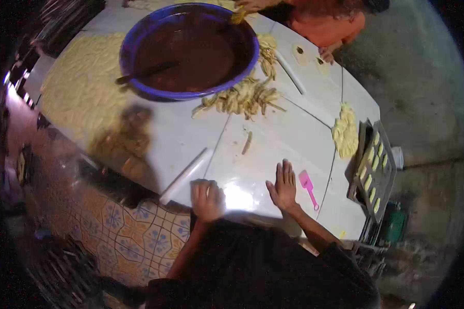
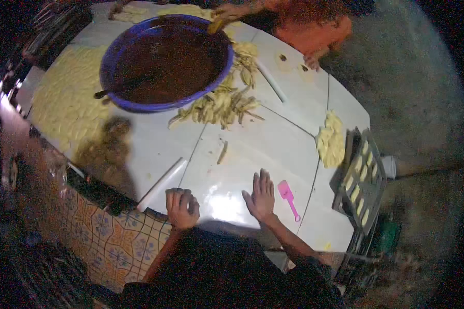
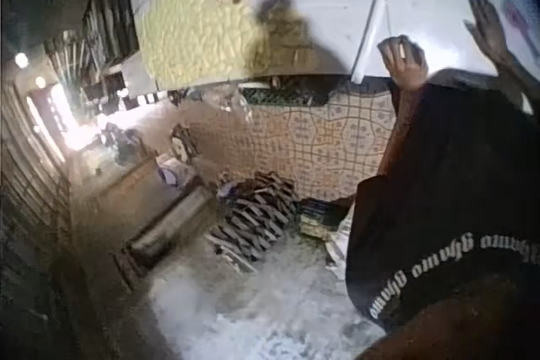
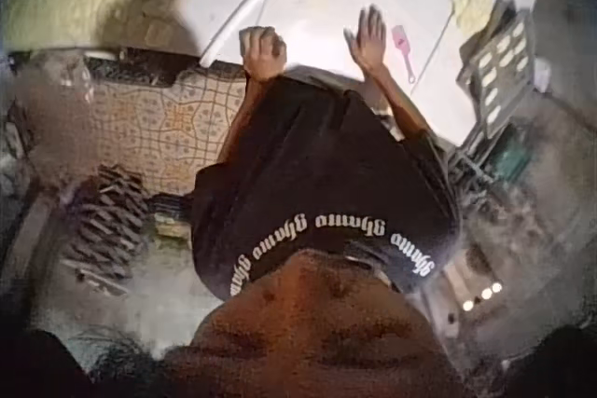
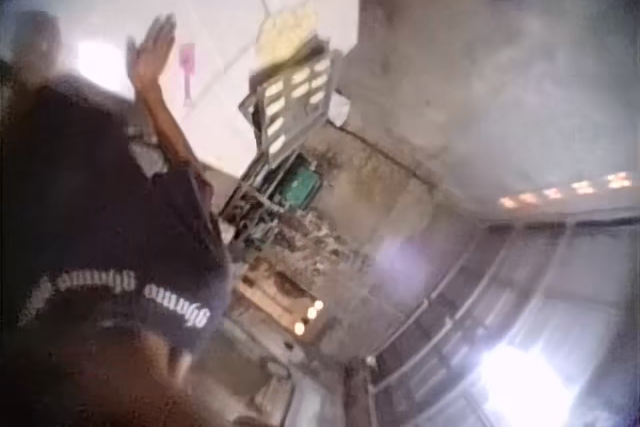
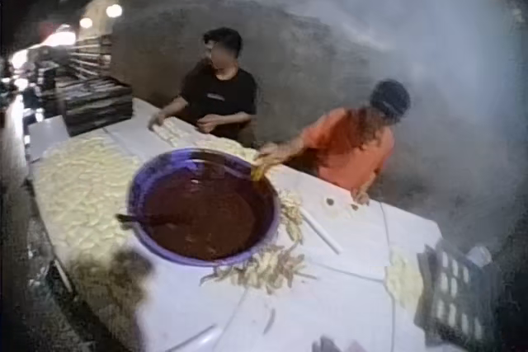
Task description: The person flattens portions of dough, spreads chocolate filling over them using a spatula, adds banana slices, rolls the dough by hand, and arranges the rolled pastries onto a baking tray.
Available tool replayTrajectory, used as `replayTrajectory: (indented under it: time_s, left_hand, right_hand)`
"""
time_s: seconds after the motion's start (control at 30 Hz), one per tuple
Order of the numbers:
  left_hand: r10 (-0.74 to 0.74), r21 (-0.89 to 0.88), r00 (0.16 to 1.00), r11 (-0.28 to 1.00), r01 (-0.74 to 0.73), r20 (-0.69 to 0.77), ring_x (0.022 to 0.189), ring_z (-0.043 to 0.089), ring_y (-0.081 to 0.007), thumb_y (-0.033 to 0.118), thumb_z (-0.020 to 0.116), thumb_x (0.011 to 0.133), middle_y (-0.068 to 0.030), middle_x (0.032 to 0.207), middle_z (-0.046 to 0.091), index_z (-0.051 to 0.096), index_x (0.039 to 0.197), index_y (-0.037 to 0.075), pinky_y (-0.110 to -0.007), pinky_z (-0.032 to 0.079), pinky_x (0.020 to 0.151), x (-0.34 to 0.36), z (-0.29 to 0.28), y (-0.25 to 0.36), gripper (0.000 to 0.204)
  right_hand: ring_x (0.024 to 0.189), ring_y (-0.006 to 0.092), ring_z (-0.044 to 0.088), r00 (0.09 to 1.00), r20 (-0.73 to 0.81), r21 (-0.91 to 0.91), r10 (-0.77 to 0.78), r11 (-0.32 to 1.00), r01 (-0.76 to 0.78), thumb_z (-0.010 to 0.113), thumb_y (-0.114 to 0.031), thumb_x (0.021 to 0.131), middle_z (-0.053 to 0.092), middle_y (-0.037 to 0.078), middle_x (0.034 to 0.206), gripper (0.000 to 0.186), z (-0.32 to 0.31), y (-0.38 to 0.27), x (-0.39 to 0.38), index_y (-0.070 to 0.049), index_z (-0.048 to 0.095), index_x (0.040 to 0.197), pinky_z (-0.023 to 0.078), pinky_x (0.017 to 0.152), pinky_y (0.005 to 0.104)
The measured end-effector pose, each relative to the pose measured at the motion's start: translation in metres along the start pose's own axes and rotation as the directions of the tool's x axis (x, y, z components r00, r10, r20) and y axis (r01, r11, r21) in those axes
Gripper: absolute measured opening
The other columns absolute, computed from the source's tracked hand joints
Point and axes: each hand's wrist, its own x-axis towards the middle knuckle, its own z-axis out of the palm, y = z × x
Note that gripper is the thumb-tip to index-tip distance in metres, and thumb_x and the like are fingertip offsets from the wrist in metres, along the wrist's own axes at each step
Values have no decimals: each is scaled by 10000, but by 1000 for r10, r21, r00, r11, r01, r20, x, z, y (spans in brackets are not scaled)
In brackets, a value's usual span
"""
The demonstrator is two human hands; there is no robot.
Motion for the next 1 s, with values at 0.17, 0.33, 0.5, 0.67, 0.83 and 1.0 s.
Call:
replayTrajectory:
  time_s: [0.17,0.33,0.5,0.67,0.83,1.0]
  left_hand:
    - [-48,115,991,993,33,126,1062,545,-389,40,626,872,-184,1049,579,636,1097,-19,-517,459,918,-3,1,6,233]
    - [-3,127,994,992,-10,106,1086,523,-374,50,609,922,-190,1082,571,645,1128,-28,-498,445,927,-1,23,15,224]
    - [-83,44,990,996,79,109,1075,548,-385,10,618,867,-197,1102,604,638,1135,-25,-486,465,923,-5,1,6,271]
    - [-266,-135,955,959,248,-131,1069,615,-330,-23,530,922,-168,1087,656,645,1119,-29,-426,484,940,-9,-51,-3,228]
    - [-660,-350,610,750,561,-439,1150,592,-334,26,464,935,-173,1213,631,604,1197,-13,-433,450,1017,-11,-102,-69,299]
    - [-487,-178,764,871,457,-423,1338,493,-359,13,474,902,-192,1466,491,473,1441,38,-441,361,1147,0,-128,-128,539]
  right_hand:
    - [1537,364,192,931,214,189,-296,947,258,526,-398,994,224,234,1639,703,-8,-55,-1,40,348,1514,205,1221,562]
    - [1501,424,246,995,-65,110,77,991,-69,540,-398,995,263,260,1614,684,-5,43,-7,29,365,1500,214,1209,559]
    - [1479,520,204,971,51,273,-235,938,213,510,-444,981,166,354,1604,710,8,-65,1,-8,361,1521,209,1213,559]
    - [973,263,723,972,150,810,-180,586,-16,687,-173,916,732,155,1147,239,-29,-131,47,-22,695,1102,576,823,364]
    - [894,214,707,906,32,898,-423,410,160,662,-211,943,734,155,1047,318,-22,-254,132,-26,674,1201,556,808,354]
    - [1095,357,602,918,-150,519,-367,761,389,818,-343,793,696,160,1087,543,14,-372,129,-77,637,1230,480,935,480]
